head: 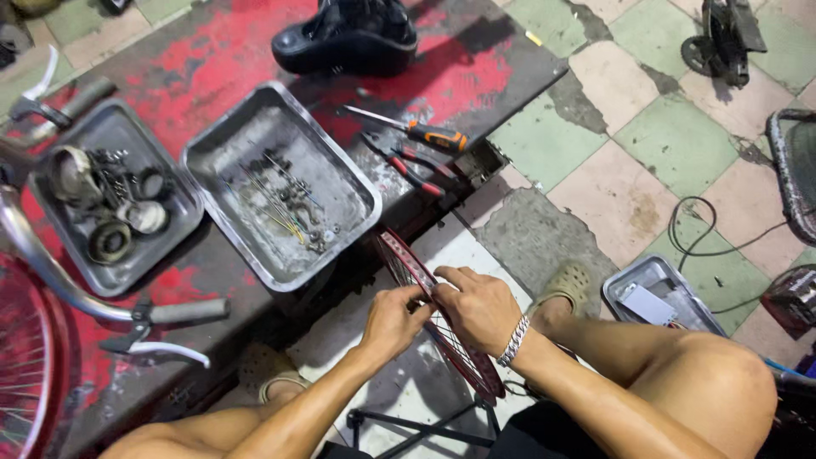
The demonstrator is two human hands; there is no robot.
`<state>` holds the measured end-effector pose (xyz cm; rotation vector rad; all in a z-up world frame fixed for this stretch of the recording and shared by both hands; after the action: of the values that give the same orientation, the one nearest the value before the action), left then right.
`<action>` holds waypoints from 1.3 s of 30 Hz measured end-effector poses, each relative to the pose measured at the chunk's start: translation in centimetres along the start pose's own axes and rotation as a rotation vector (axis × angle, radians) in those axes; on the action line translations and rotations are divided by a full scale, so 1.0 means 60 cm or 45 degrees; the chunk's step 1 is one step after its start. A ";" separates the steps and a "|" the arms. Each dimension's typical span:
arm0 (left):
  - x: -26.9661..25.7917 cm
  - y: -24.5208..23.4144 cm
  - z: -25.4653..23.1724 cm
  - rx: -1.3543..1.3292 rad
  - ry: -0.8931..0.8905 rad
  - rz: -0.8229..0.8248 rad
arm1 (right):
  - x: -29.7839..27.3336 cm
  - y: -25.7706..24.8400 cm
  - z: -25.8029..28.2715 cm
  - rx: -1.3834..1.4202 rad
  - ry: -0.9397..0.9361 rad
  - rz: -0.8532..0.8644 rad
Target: The person tightens and adjusts spokes on a small wheel with a screwdriver, then aligns and presses the rim with their hands.
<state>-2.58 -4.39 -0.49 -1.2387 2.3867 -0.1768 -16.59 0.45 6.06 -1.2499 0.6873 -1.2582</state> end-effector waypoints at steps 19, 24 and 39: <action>-0.006 -0.015 0.009 0.098 0.158 0.013 | 0.016 0.061 -0.002 0.048 -0.022 0.428; -0.013 -0.020 0.007 0.129 0.199 0.017 | 0.020 0.058 -0.008 0.118 0.114 0.656; -0.005 -0.022 -0.004 0.134 0.242 0.005 | 0.033 0.036 -0.008 0.086 0.185 0.575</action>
<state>-1.55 -4.93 0.25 -1.2162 2.5031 -0.4306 -15.86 -1.90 4.36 -0.8878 0.9629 -0.9911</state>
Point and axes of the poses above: each hand's wrist, its own x-axis towards the middle knuckle, its own y-axis out of the palm, z = x × y, the point moved 5 cm from there along x, towards the middle knuckle, and after that the axes turned 5 degrees about -x, right-handed, at the moved point
